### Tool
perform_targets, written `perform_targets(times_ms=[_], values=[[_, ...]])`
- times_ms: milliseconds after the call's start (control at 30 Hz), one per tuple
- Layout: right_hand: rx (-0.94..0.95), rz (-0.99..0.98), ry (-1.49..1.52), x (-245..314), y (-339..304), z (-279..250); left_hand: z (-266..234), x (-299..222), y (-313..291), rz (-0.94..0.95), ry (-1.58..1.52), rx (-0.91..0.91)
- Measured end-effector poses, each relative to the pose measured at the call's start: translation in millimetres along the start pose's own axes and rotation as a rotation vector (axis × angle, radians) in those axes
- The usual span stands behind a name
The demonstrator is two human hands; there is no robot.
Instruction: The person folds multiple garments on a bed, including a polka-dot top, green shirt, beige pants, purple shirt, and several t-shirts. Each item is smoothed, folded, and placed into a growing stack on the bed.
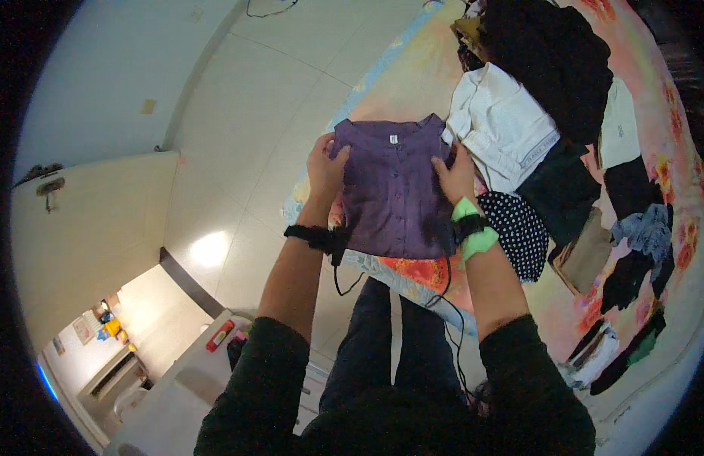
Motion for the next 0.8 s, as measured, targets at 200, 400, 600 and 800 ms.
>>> perform_targets(times_ms=[200,400,600,800], values=[[-0.039,0.232,0.242,-7.5,11.0,4.0,-9.7,-13.4,-4.3,0.246,-0.053,-0.003],[-0.005,0.336,0.690,-1.0,-3.8,-0.2,0.6,-2.3,-24.7,-0.071,-0.446,0.226],[0.334,0.576,0.929,34.4,2.0,-7.3,8.9,-2.8,-15.6,-0.064,-0.596,0.342],[0.554,0.366,1.133,67.7,-42.0,-32.3,-17.8,-21.6,-56.5,-0.098,-0.722,0.556]])
Point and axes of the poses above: each hand's wrist, its own y-axis towards the middle knuckle, its own z-axis out of the palm, x = y × z, the point moved 4 cm from there along y, towards the middle knuckle, and after that the axes turned 4 degrees about x, right-handed, at the moved point
